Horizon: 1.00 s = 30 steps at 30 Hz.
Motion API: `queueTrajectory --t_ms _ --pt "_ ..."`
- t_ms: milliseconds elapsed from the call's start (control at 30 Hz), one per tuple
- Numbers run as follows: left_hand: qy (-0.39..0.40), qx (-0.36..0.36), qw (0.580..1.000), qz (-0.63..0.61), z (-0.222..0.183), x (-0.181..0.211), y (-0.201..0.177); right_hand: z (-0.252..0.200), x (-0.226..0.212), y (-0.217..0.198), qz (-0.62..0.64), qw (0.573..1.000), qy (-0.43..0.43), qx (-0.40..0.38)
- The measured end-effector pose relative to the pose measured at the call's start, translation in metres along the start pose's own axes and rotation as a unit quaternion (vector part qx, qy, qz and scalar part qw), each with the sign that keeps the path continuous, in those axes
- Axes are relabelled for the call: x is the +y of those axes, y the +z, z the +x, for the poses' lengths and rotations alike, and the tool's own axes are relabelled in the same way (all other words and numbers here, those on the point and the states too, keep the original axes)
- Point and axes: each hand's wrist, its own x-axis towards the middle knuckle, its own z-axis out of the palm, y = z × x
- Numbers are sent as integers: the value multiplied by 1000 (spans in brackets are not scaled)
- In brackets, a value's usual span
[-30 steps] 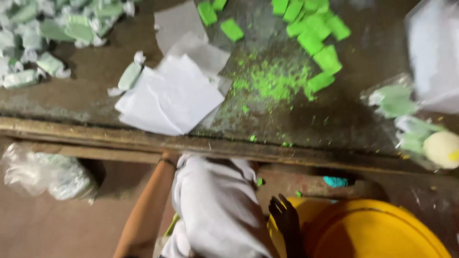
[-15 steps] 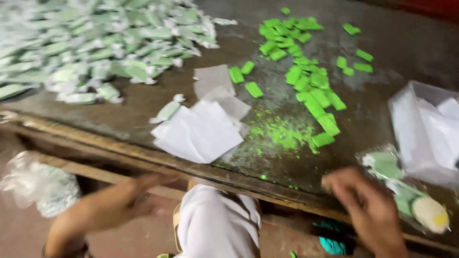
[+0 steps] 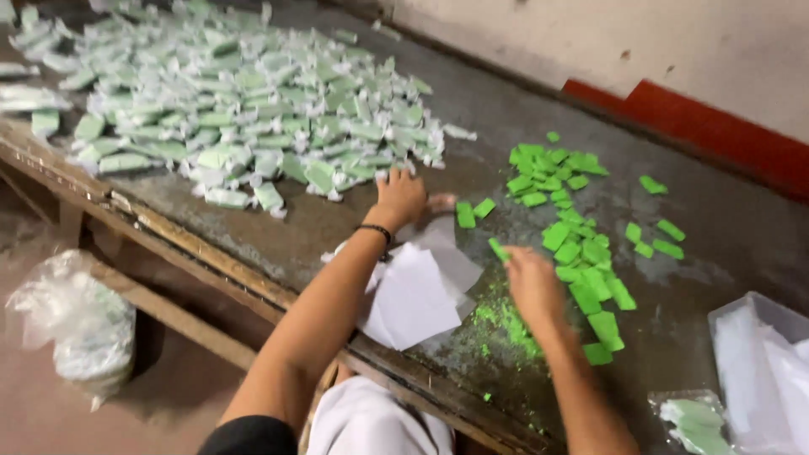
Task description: Wrapping small green rectangular items individually in white paper wrappers by folding and twisting the ends.
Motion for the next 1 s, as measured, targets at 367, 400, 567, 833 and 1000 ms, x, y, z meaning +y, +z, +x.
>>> queueTrajectory --t_ms 367,400,567,833,1000 --pt "109 -172 979 -6 -33 32 -20 3 -5 -23 465 875 126 56" --pt "105 -174 979 -11 -38 32 -18 -1 -8 -21 462 876 127 49" --pt "244 -160 902 -317 -37 47 -2 -9 -9 -6 348 938 3 -1" --pt "206 -109 848 -475 -51 54 -23 6 -17 -2 499 851 118 114" --pt "151 -44 836 -525 -35 57 -3 5 -44 -27 587 793 121 114"
